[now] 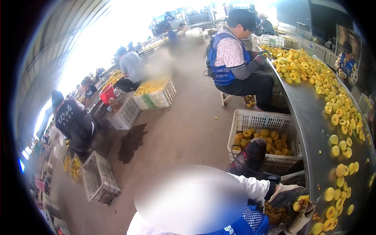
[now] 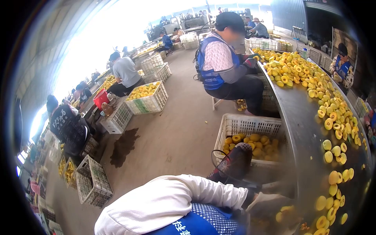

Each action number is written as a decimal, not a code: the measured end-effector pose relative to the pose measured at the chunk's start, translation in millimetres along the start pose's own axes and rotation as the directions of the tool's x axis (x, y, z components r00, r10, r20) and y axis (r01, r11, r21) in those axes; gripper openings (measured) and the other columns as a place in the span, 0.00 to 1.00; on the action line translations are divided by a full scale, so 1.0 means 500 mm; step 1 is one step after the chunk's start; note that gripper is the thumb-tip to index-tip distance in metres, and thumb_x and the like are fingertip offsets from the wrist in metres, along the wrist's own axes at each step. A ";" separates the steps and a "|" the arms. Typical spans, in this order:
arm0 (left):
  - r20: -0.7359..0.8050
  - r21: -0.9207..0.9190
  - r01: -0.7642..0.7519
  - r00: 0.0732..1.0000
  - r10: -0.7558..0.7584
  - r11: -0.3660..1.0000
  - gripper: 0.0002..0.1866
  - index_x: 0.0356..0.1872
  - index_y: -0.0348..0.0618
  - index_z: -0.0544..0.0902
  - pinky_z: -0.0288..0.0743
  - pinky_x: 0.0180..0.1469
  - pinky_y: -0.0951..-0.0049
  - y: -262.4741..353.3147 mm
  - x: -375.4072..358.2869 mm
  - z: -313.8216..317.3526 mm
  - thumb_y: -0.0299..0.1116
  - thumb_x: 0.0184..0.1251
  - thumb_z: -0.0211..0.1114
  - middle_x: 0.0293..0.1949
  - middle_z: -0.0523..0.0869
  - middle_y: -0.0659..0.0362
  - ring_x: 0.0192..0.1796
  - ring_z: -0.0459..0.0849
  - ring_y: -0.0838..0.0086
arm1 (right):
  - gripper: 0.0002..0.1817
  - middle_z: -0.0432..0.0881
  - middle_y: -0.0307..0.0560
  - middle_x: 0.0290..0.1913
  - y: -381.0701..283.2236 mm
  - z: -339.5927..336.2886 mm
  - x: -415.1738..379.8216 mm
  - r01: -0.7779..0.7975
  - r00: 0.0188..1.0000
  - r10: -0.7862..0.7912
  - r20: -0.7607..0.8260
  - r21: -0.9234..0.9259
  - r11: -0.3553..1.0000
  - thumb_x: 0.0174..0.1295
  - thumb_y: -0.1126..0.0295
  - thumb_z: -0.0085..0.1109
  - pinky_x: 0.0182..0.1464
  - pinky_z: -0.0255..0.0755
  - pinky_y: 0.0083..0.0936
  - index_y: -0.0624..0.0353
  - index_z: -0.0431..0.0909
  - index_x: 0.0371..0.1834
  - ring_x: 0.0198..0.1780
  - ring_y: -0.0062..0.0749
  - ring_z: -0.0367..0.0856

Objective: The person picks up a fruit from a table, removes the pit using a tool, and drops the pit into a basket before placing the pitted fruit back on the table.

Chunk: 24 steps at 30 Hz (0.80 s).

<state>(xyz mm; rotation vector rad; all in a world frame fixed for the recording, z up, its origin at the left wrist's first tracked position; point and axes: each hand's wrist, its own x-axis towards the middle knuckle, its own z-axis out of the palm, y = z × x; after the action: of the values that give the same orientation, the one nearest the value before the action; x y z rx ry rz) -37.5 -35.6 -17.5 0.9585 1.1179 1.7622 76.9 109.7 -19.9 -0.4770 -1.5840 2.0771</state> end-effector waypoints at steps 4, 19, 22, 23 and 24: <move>0.074 0.161 -0.067 0.996 0.056 0.985 0.72 0.62 0.26 0.72 0.72 0.63 0.76 -0.037 0.007 -0.037 0.51 -0.03 0.91 0.55 0.82 0.55 0.57 0.77 0.75 | 0.08 0.75 0.41 0.41 0.006 -0.018 0.001 0.139 0.986 -0.113 0.120 -0.243 0.960 0.74 0.68 0.54 0.51 0.71 0.21 0.62 0.73 0.45 0.44 0.23 0.73; -0.125 0.227 -0.211 0.962 0.243 0.951 0.32 0.56 0.35 0.78 0.76 0.57 0.68 0.054 -0.030 0.021 0.36 0.48 0.78 0.54 0.82 0.54 0.54 0.81 0.68 | 0.10 0.71 0.36 0.40 -0.004 -0.003 -0.010 0.162 0.986 -0.163 0.025 -0.325 0.932 0.75 0.65 0.52 0.47 0.64 0.20 0.62 0.75 0.47 0.41 0.22 0.68; -0.137 0.183 -0.299 0.935 0.326 0.936 0.35 0.57 0.36 0.78 0.75 0.58 0.68 0.057 -0.030 0.015 0.39 0.47 0.80 0.54 0.82 0.56 0.54 0.80 0.70 | 0.14 0.73 0.37 0.42 -0.006 -0.021 -0.007 0.075 0.997 -0.073 0.016 -0.313 0.947 0.75 0.62 0.51 0.48 0.65 0.22 0.63 0.75 0.49 0.43 0.24 0.70; -0.141 0.196 -0.349 0.915 0.378 0.916 0.36 0.57 0.36 0.78 0.75 0.59 0.68 0.064 -0.030 0.016 0.40 0.46 0.81 0.54 0.82 0.56 0.55 0.79 0.70 | 0.16 0.74 0.39 0.44 -0.005 -0.029 -0.006 -0.020 0.999 0.027 0.020 -0.298 0.954 0.75 0.60 0.51 0.50 0.67 0.24 0.64 0.76 0.51 0.45 0.25 0.72; -0.138 0.206 -0.406 0.889 0.437 0.890 0.37 0.57 0.37 0.78 0.74 0.59 0.68 0.073 -0.030 0.021 0.41 0.46 0.82 0.54 0.82 0.57 0.55 0.79 0.71 | 0.16 0.74 0.39 0.44 -0.034 -0.008 -0.021 -0.022 0.999 0.030 0.023 -0.295 0.955 0.75 0.60 0.51 0.50 0.67 0.24 0.64 0.76 0.51 0.45 0.25 0.72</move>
<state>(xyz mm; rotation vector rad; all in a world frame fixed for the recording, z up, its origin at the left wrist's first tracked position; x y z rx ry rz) -31.2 -56.2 17.5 1.2410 1.2615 2.1661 90.5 110.7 -4.5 -0.5767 -1.9254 1.8782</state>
